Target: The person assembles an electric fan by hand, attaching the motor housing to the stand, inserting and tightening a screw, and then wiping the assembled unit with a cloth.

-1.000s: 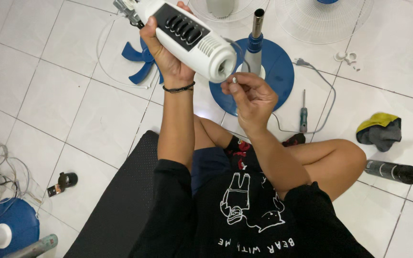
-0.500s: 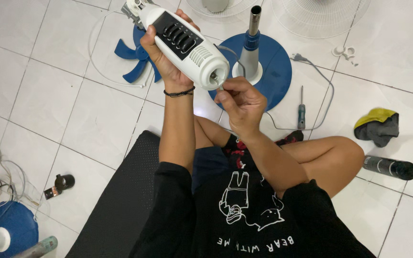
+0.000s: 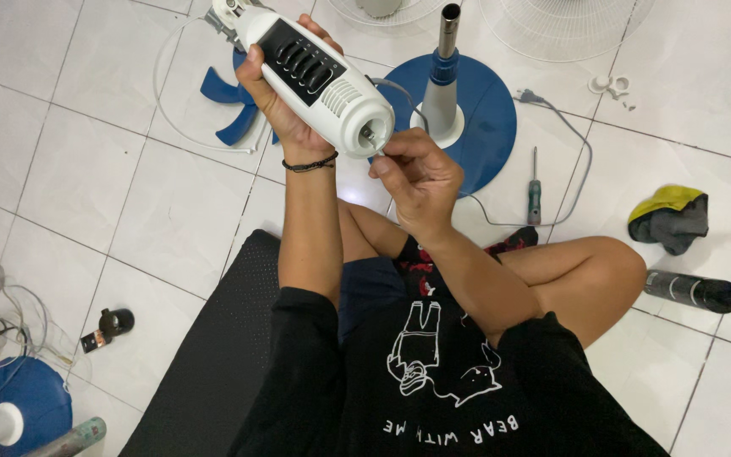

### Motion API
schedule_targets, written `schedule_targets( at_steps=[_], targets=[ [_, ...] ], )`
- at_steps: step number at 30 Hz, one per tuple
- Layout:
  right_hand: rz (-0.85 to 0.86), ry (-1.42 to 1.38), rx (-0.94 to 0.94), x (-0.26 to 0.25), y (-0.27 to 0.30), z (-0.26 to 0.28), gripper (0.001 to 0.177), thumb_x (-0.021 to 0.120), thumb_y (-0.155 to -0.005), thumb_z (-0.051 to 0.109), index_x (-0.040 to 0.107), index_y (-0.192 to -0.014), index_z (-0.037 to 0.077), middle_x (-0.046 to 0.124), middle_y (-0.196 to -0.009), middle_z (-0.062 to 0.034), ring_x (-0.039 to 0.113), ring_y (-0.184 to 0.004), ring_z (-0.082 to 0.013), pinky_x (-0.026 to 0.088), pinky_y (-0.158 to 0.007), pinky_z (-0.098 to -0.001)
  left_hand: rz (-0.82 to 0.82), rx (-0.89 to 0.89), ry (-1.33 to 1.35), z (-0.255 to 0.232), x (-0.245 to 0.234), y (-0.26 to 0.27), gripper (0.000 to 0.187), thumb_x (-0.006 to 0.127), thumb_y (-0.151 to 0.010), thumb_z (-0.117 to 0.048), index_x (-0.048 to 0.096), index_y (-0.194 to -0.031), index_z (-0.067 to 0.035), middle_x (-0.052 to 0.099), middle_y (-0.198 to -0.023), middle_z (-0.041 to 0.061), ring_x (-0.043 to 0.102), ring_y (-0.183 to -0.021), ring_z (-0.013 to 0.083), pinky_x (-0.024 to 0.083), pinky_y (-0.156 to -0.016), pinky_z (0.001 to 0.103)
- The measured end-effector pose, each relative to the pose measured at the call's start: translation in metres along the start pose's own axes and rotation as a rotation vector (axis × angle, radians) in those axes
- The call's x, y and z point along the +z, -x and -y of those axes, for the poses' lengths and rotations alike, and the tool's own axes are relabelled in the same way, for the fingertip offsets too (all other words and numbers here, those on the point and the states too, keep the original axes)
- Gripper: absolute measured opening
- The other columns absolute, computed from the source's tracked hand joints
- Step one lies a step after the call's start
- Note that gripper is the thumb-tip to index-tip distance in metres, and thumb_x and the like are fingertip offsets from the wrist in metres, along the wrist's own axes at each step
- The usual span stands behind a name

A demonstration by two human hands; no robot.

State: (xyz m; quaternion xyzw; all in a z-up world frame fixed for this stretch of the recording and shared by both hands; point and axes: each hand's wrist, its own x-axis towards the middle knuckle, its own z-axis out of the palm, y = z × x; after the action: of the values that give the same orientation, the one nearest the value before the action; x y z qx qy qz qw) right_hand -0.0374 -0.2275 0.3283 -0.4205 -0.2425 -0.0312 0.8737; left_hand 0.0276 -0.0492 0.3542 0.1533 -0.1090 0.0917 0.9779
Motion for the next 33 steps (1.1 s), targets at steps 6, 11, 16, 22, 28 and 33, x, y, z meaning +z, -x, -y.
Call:
schedule_targets(
  at_steps=[6,11,16,22,28,33],
  targets=[
    [0.01,0.032,0.0,0.0,0.001,-0.003,0.012,0.072,-0.101,0.0,0.067,-0.112,-0.003,0.068,-0.104,-0.0099,0.068,-0.085,-0.0135,0.057,-0.073,-0.0252,0.062,0.002,0.023,0.001,-0.004,0.001,0.063,0.07,-0.09,-0.047,0.057,-0.125,0.003,0.067,-0.11,0.014,0.071,-0.094,0.0215,0.063,-0.076,0.027],
    [-0.041,-0.026,0.06,-0.003,0.002,-0.01,0.012,0.072,-0.101,0.0,0.066,-0.111,-0.002,0.07,-0.104,-0.0096,0.069,-0.084,-0.0133,0.058,-0.078,-0.0272,0.065,0.005,-0.026,0.0,-0.01,-0.004,0.061,0.07,-0.089,-0.047,0.058,-0.124,0.002,0.068,-0.109,0.015,0.073,-0.099,0.0257,0.064,-0.078,0.029],
    [-0.055,-0.045,0.072,-0.003,0.001,-0.017,0.012,0.073,-0.099,-0.004,0.066,-0.109,-0.001,0.071,-0.105,-0.0112,0.071,-0.085,-0.0139,0.06,-0.078,-0.0279,0.101,0.028,-0.074,0.0,-0.014,-0.01,0.062,0.069,-0.091,-0.047,0.058,-0.124,0.004,0.069,-0.108,0.016,0.073,-0.097,0.0259,0.064,-0.079,0.031],
    [-0.048,-0.051,0.07,-0.003,0.002,-0.02,0.021,0.074,-0.096,-0.009,0.066,-0.115,-0.003,0.072,-0.111,-0.0135,0.072,-0.09,-0.0151,0.06,-0.081,-0.0288,0.06,-0.004,0.002,0.001,-0.022,-0.011,0.062,0.069,-0.088,-0.047,0.058,-0.124,0.003,0.069,-0.109,0.016,0.072,-0.097,0.0256,0.064,-0.081,0.032],
    [-0.098,0.022,0.086,-0.005,0.003,-0.031,0.021,0.074,-0.095,-0.011,0.067,-0.114,-0.004,0.074,-0.107,-0.0146,0.073,-0.091,-0.016,0.062,-0.083,-0.0294,0.043,-0.018,0.045,0.003,-0.044,-0.013,0.063,0.07,-0.09,-0.047,0.056,-0.125,0.003,0.065,-0.112,0.015,0.068,-0.099,0.0226,0.063,-0.077,0.026],
    [-0.129,0.004,0.112,-0.008,0.006,-0.047,0.021,0.074,-0.094,-0.011,0.068,-0.113,-0.005,0.073,-0.106,-0.0143,0.073,-0.092,-0.0164,0.062,-0.084,-0.0297,0.029,-0.066,0.156,0.009,-0.072,-0.018,0.064,0.07,-0.085,-0.046,0.056,-0.125,0.001,0.064,-0.113,0.012,0.066,-0.101,0.0209,0.063,-0.081,0.029]
  ],
)
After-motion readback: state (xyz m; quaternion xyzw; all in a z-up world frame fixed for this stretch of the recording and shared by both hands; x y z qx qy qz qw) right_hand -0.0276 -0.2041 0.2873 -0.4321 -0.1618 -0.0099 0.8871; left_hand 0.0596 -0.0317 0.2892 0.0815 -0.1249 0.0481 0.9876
